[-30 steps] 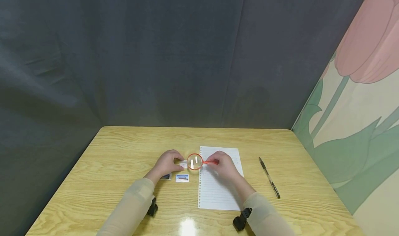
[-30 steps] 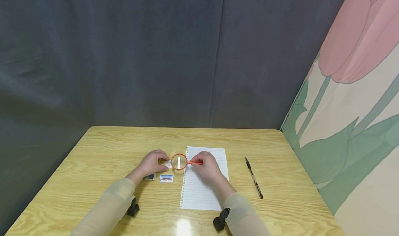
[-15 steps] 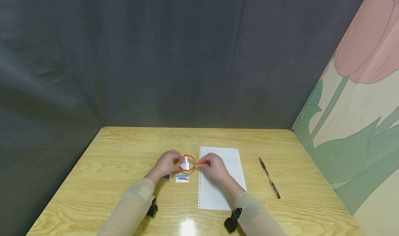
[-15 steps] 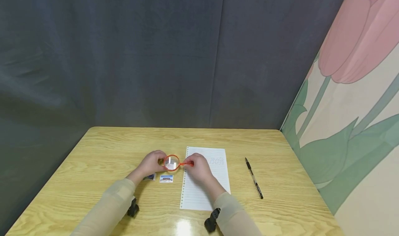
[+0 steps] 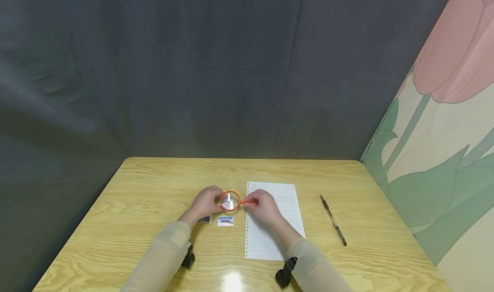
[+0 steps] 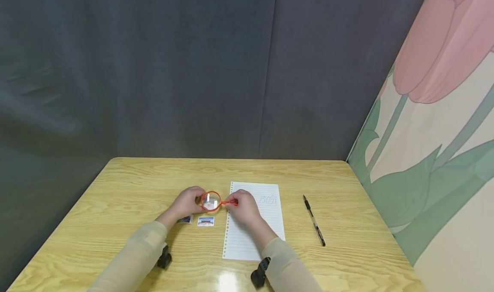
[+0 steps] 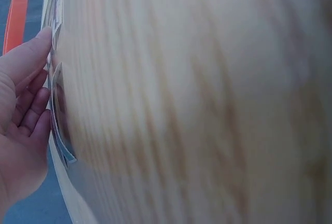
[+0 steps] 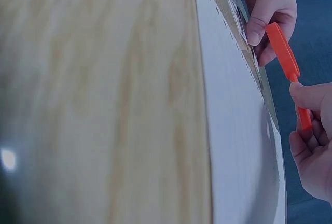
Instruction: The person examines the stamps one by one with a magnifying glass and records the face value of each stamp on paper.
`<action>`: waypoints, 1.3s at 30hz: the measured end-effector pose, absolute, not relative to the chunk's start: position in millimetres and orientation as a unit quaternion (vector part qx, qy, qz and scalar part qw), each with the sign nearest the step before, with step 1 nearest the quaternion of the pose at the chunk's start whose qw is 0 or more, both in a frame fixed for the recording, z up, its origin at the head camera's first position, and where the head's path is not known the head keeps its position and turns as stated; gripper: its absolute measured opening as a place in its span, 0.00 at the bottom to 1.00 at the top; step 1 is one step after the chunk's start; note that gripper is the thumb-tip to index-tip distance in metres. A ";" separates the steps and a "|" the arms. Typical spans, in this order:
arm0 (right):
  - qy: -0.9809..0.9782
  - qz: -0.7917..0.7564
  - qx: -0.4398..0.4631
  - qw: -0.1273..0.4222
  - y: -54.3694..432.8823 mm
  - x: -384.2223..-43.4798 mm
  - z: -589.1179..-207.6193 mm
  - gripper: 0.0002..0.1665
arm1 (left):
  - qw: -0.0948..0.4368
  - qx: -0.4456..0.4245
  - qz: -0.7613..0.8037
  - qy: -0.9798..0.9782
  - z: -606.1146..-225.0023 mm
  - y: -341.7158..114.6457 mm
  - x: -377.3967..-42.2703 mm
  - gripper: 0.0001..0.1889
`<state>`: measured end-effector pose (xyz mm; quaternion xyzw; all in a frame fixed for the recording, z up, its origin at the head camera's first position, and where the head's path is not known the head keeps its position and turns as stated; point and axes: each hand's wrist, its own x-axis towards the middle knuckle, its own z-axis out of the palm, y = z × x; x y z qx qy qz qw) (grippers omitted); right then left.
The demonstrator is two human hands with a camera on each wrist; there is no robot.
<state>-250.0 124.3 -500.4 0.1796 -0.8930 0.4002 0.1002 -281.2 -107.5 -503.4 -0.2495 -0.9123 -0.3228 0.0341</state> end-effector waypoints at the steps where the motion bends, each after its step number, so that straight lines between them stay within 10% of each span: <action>1: -0.893 0.401 0.179 0.100 124.2 -250.0 -500.6 0.06 | 0.036 -0.251 -0.321 -0.912 -503.7 -107.8 -281.5 0.16; 39: -0.901 0.391 0.171 0.080 119.4 -252.1 -498.8 0.04 | 0.014 -0.276 -0.307 -0.911 -500.5 -114.3 -285.2 0.17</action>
